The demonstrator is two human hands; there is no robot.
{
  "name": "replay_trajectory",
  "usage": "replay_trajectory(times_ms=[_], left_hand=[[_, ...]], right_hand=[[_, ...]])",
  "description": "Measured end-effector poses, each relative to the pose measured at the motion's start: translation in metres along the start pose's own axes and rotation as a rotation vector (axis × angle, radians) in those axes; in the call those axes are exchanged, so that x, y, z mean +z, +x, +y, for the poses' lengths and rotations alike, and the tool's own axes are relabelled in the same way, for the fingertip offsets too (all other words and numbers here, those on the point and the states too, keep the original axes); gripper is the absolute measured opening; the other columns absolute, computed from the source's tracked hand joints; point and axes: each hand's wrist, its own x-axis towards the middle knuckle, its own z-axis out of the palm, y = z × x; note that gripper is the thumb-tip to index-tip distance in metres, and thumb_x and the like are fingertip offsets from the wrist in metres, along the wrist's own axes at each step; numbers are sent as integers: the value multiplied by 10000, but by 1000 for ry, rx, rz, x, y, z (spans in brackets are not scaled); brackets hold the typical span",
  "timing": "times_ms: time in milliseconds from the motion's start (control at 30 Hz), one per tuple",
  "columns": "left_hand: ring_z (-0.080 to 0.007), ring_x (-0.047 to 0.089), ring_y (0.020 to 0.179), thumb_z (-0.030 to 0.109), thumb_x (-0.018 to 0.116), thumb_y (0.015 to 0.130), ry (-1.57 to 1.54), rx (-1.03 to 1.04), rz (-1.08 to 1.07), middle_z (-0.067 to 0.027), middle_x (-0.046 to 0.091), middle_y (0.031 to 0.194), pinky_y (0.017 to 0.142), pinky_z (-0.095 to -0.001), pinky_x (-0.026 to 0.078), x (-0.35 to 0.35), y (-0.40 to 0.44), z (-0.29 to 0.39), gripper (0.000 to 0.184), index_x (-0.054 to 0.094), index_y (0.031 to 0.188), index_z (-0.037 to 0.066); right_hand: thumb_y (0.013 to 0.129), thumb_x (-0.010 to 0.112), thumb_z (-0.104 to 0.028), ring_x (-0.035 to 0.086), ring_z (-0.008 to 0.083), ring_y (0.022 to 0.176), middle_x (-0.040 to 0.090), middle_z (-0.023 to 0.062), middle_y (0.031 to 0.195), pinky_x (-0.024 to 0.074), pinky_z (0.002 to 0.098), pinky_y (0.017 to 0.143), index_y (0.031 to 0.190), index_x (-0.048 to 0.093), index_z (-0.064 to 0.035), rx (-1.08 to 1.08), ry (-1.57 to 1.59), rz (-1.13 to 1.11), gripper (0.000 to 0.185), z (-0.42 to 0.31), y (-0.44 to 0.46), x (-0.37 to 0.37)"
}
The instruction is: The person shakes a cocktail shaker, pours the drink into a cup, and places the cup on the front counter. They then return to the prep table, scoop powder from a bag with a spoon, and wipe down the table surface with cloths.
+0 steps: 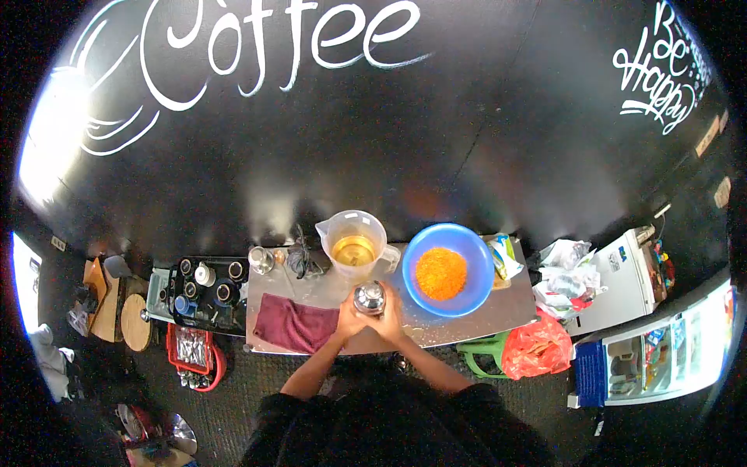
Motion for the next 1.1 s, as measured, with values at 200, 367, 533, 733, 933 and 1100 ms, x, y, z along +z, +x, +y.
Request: replay_trajectory(times_ms=[200,367,533,733,933,1100], left_hand=[[-254,642,943,322,852,499,267,-206,161,-134,651,1011,823,-376,505,-27,-8,45,806,478,1161,53],[-259,651,905,331,866,480,283,-99,259,-139,653,1000,812,-379,513,-66,-6,32,839,468,1150,21],[-247,647,888,298,872,487,267,-120,300,-143,653,982,804,-362,513,-97,-12,32,813,467,1128,5],[-253,650,879,306,869,497,297,-141,209,-141,657,969,798,-363,515,-126,-3,28,802,475,1128,7],[-275,652,896,316,873,476,292,-51,75,-143,660,985,807,-378,506,-103,41,-6,845,473,1155,12],[-338,523,991,291,876,440,503,119,240,-167,520,1054,877,-429,445,-54,74,6,823,472,1102,18]], right_hand=[[783,688,-359,353,358,1253,395,209,1324,284,446,1042,1305,384,9,92,101,250,707,-17,81,-33],[806,667,-274,582,164,739,625,85,847,455,290,669,854,637,16,575,164,-252,296,18,142,-14],[808,666,-241,502,101,576,601,26,708,400,249,543,741,658,-26,572,350,-70,225,29,128,3],[814,663,-198,497,90,583,556,-21,654,412,221,551,755,661,-37,692,672,183,171,-18,93,-47],[759,686,-145,420,56,552,487,-50,610,335,231,521,722,627,-61,680,602,293,109,-63,37,-159],[745,670,-142,393,52,547,448,-62,585,317,234,527,596,536,-73,811,435,629,212,-83,-23,-203]])
